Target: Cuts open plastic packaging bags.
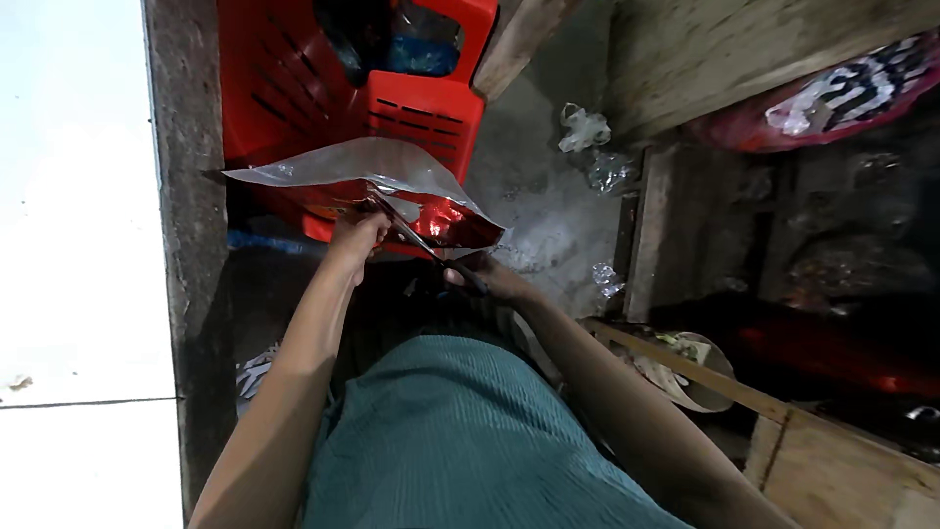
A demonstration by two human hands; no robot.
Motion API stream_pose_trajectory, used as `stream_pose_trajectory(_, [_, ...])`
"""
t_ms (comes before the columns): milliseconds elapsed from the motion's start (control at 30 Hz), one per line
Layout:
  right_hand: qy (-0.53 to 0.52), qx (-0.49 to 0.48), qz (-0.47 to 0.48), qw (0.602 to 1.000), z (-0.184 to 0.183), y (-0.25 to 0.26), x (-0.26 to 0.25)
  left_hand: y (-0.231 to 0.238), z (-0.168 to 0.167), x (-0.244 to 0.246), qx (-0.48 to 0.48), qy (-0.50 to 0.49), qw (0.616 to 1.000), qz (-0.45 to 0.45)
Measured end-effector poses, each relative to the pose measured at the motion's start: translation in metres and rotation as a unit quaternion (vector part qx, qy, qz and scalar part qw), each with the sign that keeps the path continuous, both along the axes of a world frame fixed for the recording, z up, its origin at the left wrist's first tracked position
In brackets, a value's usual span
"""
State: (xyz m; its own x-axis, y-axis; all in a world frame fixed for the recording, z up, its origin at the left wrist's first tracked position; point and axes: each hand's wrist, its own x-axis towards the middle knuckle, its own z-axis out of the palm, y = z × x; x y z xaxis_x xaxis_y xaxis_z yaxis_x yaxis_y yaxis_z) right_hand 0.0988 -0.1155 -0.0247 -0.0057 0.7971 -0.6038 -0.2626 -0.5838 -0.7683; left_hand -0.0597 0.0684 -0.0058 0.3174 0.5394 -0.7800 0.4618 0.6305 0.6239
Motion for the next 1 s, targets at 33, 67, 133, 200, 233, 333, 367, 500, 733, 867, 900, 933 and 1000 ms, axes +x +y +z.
stream_pose_trajectory(33, [-0.004,-0.011,0.010,1.000,0.001,-0.002,0.006,-0.002,0.000,-0.003,-0.007,-0.012,1.000,-0.005])
stream_pose_trajectory(67, [-0.008,-0.017,0.023,1.000,0.002,-0.003,0.012,-0.004,0.002,-0.008,-0.018,-0.024,0.999,-0.022])
stream_pose_trajectory(133, [-0.010,-0.027,0.062,0.998,0.007,-0.008,0.026,-0.010,0.005,-0.023,-0.050,-0.039,0.997,-0.041])
stream_pose_trajectory(200, [0.002,-0.037,0.099,0.994,0.014,-0.013,0.039,-0.014,0.001,-0.041,-0.050,-0.030,0.997,-0.048])
stream_pose_trajectory(233, [0.013,-0.047,0.108,0.993,0.017,-0.016,0.043,-0.015,-0.003,-0.050,-0.031,-0.008,0.998,-0.062])
stream_pose_trajectory(333, [0.028,-0.086,0.128,0.988,0.024,-0.023,0.049,-0.012,-0.014,-0.081,0.081,0.130,0.965,-0.213])
stream_pose_trajectory(367, [0.016,-0.100,0.137,0.985,0.029,-0.024,0.049,-0.006,-0.020,-0.089,0.087,0.198,0.934,-0.285])
stream_pose_trajectory(500, [-0.132,-0.173,0.236,0.947,0.050,-0.029,0.055,-0.006,-0.031,-0.096,0.057,0.315,0.855,-0.408])
stream_pose_trajectory(733, [-0.258,-0.185,0.333,0.888,0.077,-0.046,0.068,-0.014,-0.004,-0.013,-0.020,-0.038,0.994,0.102])
stream_pose_trajectory(867, [-0.183,-0.145,0.267,0.935,0.083,-0.043,0.059,-0.014,0.005,0.016,-0.028,0.009,0.978,0.206])
stream_pose_trajectory(900, [-0.172,-0.140,0.255,0.941,0.082,-0.042,0.056,-0.013,0.006,0.020,-0.024,0.018,0.977,0.211])
stream_pose_trajectory(933, [-0.167,-0.135,0.247,0.945,0.081,-0.041,0.053,-0.012,0.005,0.022,-0.018,0.022,0.977,0.213])
stream_pose_trajectory(1000, [-0.159,-0.134,0.231,0.950,0.079,-0.039,0.045,-0.009,0.002,0.024,-0.004,0.027,0.980,0.197])
